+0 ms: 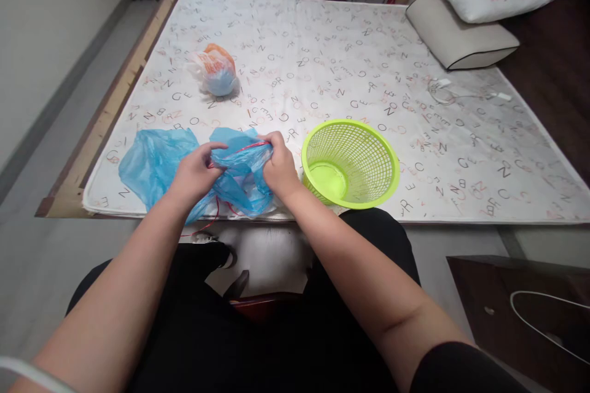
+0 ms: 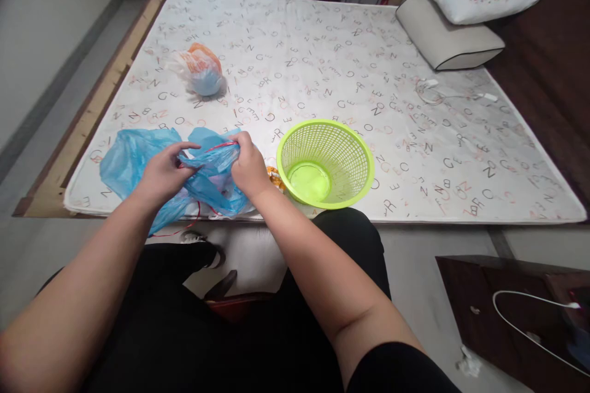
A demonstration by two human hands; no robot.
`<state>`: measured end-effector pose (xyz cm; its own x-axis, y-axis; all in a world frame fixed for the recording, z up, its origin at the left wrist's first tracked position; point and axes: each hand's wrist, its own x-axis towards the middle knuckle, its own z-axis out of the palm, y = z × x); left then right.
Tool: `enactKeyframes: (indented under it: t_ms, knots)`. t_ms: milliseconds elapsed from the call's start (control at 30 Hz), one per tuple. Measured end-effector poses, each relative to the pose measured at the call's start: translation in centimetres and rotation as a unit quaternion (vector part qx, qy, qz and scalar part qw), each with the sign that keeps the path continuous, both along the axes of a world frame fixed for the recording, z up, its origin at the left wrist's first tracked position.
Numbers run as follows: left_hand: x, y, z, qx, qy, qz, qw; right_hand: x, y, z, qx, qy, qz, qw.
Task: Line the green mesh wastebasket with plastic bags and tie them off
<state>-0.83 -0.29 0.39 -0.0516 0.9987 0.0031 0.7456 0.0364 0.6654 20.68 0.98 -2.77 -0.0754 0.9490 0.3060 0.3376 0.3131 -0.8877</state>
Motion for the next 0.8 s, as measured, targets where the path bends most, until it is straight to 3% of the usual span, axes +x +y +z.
enactKeyframes:
  t_ms: [200, 300, 400, 500, 600, 700, 800]
  knots:
    - [-1.8, 0.3, -0.1, 0.034, 0.003, 0.114, 0.993, 0.8, 0.0, 0.2, 0.068, -0.013, -0.01, 0.998]
    - [-2.8, 0.7, -0.6, 0.076, 0.012, 0.149, 0.986, 0.8, -0.3, 0.0, 0.062, -0.02, 0.012, 0.998]
    - [-3.5, 1.2, -1.0, 0.105, 0.013, 0.168, 0.98, 0.9, -0.6, -0.1, 0.037, -0.02, -0.009, 0.999]
    - [-3.8, 1.8, -1.0, 0.07, -0.093, 0.241, 0.964, 1.3, -0.4, 0.2, 0.013, 0.003, -0.055, 0.998]
    - [-3.7, 2.2, -0.7, 0.007, -0.295, 0.297, 0.908, 1.6, 0.3, 0.4, -0.048, 0.031, -0.106, 0.993]
    - [-3.5, 2.4, -0.6, -0.06, -0.402, 0.261, 0.876, 1.7, 0.8, 0.5, -0.108, 0.073, -0.128, 0.983]
    - [-2.9, 2.2, -1.0, -0.053, -0.404, 0.196, 0.892, 1.5, 1.0, 0.3, -0.113, 0.114, -0.129, 0.979]
